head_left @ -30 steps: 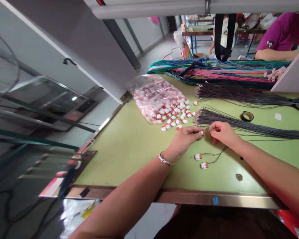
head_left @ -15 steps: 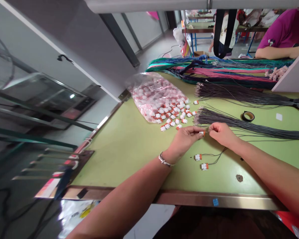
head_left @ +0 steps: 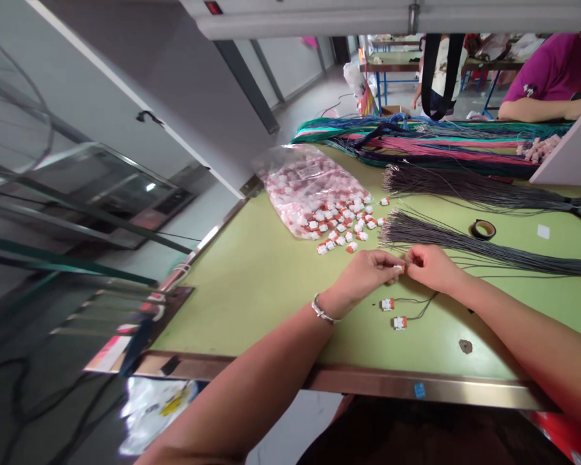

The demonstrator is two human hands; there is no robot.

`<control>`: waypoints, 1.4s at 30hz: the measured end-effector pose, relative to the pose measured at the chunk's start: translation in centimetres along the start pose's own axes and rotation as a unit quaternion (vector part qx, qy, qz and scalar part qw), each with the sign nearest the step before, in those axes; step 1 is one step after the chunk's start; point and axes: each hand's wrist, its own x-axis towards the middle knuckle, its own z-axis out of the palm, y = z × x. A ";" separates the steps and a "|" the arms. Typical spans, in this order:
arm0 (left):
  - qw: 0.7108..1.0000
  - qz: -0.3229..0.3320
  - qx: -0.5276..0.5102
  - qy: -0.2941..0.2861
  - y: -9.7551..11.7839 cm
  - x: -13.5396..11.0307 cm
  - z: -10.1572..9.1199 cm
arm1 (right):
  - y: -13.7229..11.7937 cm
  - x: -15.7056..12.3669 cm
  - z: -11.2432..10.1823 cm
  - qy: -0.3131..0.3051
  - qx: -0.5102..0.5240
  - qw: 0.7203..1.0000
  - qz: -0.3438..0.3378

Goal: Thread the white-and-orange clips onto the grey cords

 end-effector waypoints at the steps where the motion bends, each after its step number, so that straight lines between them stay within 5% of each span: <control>1: 0.999 -0.005 0.041 -0.032 0.3 -0.3 -0.5 | -0.2 0.0 -0.3 -0.007 -0.019 1.000 -0.014; 6: 0.946 0.093 0.198 -0.239 2.1 -1.5 -2.3 | -0.6 1.0 -0.7 0.105 -0.202 0.973 -0.050; 8: 0.949 0.128 0.235 -0.170 2.1 -1.2 -2.5 | -0.3 1.3 -0.2 0.105 -0.252 0.961 -0.052; 11: 0.942 0.154 0.291 0.070 1.0 -0.2 -2.5 | 0.0 1.3 0.6 0.085 -0.291 0.949 -0.087; 12: 0.932 0.167 0.303 0.108 0.6 0.2 -2.5 | 0.0 1.2 0.7 0.078 -0.302 0.945 -0.098; 16: 0.927 0.189 0.300 0.122 0.0 0.9 -3.1 | -0.3 1.0 1.0 0.048 -0.326 0.935 -0.129; 23: 0.906 0.124 0.251 0.318 1.8 -0.1 -7.7 | 0.4 0.8 1.1 0.120 -0.107 0.978 -0.130; 27: 0.902 0.074 0.313 0.287 1.7 -0.1 -7.5 | 0.6 1.0 1.0 0.164 -0.066 0.981 -0.085; 34: 0.852 0.092 0.481 0.185 -0.5 1.1 -5.0 | -0.8 1.0 1.9 0.033 -0.263 0.958 -0.109; 38: 0.883 0.119 0.416 0.184 -0.2 0.8 -5.5 | -0.7 1.2 1.8 0.038 -0.250 0.964 -0.078; 42: 0.963 0.072 0.188 0.180 0.6 0.1 -5.6 | -0.5 1.6 0.9 0.071 -0.118 0.990 -0.029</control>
